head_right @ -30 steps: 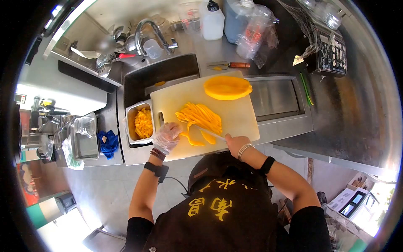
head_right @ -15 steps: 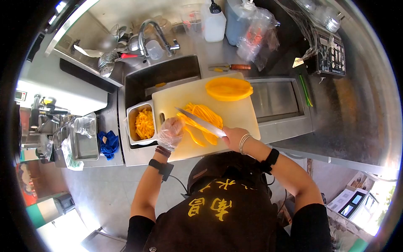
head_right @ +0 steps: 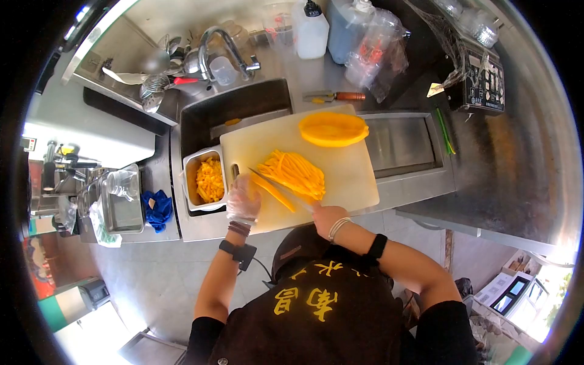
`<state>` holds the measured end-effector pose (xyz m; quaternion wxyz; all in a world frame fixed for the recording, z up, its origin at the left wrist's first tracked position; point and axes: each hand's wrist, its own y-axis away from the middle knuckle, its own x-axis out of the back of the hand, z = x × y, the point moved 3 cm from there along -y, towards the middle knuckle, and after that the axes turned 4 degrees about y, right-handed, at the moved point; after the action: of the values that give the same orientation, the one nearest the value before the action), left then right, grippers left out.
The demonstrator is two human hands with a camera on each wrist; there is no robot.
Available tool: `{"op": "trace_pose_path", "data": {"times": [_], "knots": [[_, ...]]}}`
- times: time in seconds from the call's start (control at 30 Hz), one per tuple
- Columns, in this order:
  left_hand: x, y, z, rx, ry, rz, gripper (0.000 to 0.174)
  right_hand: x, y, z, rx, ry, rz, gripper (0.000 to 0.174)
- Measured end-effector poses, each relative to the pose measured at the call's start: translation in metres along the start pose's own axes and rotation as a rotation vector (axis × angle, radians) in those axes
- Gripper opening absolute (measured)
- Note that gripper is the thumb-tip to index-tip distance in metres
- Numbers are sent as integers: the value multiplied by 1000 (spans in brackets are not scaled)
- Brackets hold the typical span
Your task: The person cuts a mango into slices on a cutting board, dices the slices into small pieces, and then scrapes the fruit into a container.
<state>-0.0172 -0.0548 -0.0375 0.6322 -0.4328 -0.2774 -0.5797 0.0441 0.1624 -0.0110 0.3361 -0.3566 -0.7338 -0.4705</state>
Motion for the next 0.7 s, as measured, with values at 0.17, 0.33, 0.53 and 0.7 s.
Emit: {"op": "trace_pose_path", "data": {"times": [0.17, 0.33, 0.53, 0.7], "knots": [[-10, -9, -13, 20, 215, 34, 30, -15, -13, -14, -15, 0, 38, 18], [-10, -11, -6, 12, 272, 36, 23, -11, -15, -23, -104, 30, -104, 23], [-14, -13, -9, -11, 213, -3, 17, -17, -14, -25, -103, 35, -53, 18], [-14, -13, -6, 20, 196, -50, 16, -20, -15, -34, -183, 33, -88, 19]]}}
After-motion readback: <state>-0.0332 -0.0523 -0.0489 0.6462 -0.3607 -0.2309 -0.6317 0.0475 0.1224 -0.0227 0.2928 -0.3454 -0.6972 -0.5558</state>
